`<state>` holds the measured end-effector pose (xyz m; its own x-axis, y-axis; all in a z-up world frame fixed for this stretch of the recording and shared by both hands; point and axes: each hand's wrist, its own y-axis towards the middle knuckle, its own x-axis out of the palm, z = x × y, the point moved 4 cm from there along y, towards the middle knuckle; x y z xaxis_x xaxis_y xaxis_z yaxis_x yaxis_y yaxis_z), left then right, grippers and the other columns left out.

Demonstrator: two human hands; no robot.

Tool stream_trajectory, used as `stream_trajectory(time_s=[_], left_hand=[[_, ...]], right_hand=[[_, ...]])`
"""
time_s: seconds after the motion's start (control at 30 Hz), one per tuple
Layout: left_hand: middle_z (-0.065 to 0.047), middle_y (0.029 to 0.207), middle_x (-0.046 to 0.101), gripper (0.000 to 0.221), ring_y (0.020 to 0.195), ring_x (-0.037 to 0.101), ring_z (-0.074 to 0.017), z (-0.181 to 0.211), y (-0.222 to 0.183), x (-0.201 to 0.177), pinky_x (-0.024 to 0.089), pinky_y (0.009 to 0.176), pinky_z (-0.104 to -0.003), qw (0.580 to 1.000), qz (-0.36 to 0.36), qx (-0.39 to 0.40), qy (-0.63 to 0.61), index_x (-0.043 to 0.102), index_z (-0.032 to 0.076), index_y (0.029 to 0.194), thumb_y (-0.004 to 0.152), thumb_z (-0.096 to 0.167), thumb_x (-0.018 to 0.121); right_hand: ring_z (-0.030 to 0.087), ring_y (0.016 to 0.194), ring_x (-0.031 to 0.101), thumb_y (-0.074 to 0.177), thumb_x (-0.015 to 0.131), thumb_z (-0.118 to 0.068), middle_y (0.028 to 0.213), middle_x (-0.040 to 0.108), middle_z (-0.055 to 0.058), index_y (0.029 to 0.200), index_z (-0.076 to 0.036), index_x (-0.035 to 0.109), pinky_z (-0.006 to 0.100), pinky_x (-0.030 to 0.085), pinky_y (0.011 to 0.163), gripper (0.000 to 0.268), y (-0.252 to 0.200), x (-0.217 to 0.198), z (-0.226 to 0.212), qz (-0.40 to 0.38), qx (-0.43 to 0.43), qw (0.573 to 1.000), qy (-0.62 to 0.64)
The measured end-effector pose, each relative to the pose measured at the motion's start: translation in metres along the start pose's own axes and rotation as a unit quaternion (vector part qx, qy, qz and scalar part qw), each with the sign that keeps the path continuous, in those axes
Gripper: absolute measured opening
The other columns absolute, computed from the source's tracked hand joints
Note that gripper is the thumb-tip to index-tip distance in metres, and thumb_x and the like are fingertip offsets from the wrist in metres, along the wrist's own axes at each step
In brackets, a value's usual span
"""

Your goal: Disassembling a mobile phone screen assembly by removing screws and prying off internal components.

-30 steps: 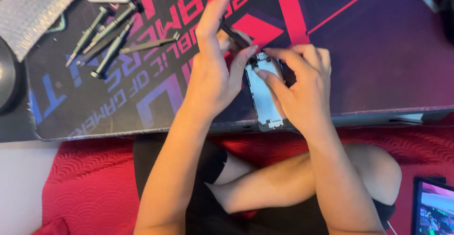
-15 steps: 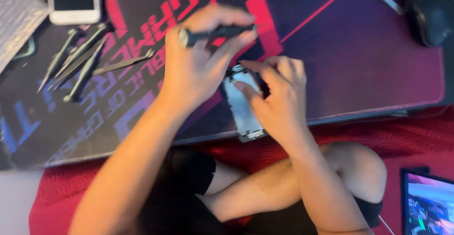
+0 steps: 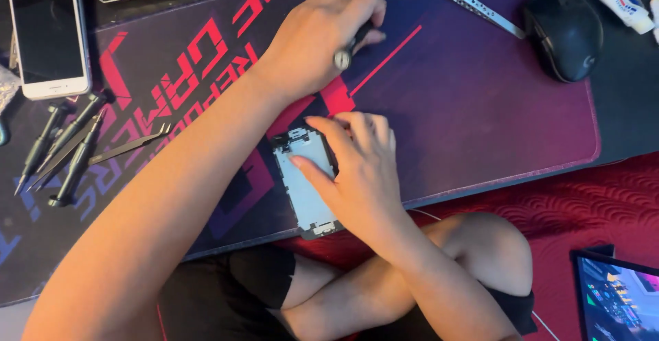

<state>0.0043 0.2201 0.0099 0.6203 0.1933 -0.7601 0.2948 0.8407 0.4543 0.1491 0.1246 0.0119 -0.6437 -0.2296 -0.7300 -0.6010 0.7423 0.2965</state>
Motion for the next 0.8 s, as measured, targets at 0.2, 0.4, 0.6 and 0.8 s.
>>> stream_trajectory(time_s=[0.2, 0.4, 0.6, 0.8], left_hand=[[-0.010, 0.120, 0.067, 0.017, 0.125, 0.065, -0.0278, -0.010, -0.002, 0.001, 0.052, 0.093, -0.040, 0.992, 0.007, -0.106, -0.071, 0.046, 0.011, 0.110, 0.109, 0.019, 0.061], [-0.003, 0.076, 0.029, 0.039, 0.071, 0.026, -0.0201, -0.005, 0.001, -0.014, 0.029, 0.067, -0.039, 0.983, 0.150, -0.069, -0.076, 0.034, 0.007, 0.082, 0.117, 0.022, 0.042], [-0.012, 0.094, 0.067, 0.022, 0.077, 0.068, -0.0382, 0.016, 0.094, 0.078, 0.053, 0.057, -0.055, 0.980, 0.040, 0.085, 0.176, 0.069, 0.007, 0.087, 0.097, 0.023, 0.057], [-0.008, 0.085, 0.066, 0.012, 0.060, 0.065, -0.0349, 0.017, 0.123, 0.144, 0.056, 0.054, -0.048, 0.969, 0.112, 0.011, 0.220, 0.077, 0.011, 0.069, 0.074, 0.008, 0.067]], right_hand=[[0.030, 0.103, 0.050, 0.094, 0.076, -0.040, 0.112, 0.056, 0.006, 0.125, -0.013, 0.067, 0.046, 0.047, 0.088, 0.042, -0.003, -0.002, 0.001, 0.007, -0.009, 1.000, -0.017], [0.029, 0.102, 0.049, 0.093, 0.078, -0.042, 0.111, 0.055, 0.004, 0.126, -0.015, 0.065, 0.045, 0.046, 0.084, 0.044, -0.003, -0.001, 0.004, 0.007, -0.011, 0.999, -0.030], [0.041, 0.102, 0.048, 0.089, 0.075, -0.038, 0.112, 0.057, 0.016, 0.109, -0.006, 0.062, 0.052, 0.041, 0.080, 0.040, -0.006, 0.002, 0.009, -0.031, -0.017, 0.999, -0.007], [0.058, 0.092, 0.060, 0.084, 0.057, -0.037, 0.086, 0.070, 0.026, 0.078, -0.003, 0.065, 0.058, 0.040, 0.073, 0.036, -0.004, 0.002, 0.007, -0.003, -0.073, 0.997, -0.009]])
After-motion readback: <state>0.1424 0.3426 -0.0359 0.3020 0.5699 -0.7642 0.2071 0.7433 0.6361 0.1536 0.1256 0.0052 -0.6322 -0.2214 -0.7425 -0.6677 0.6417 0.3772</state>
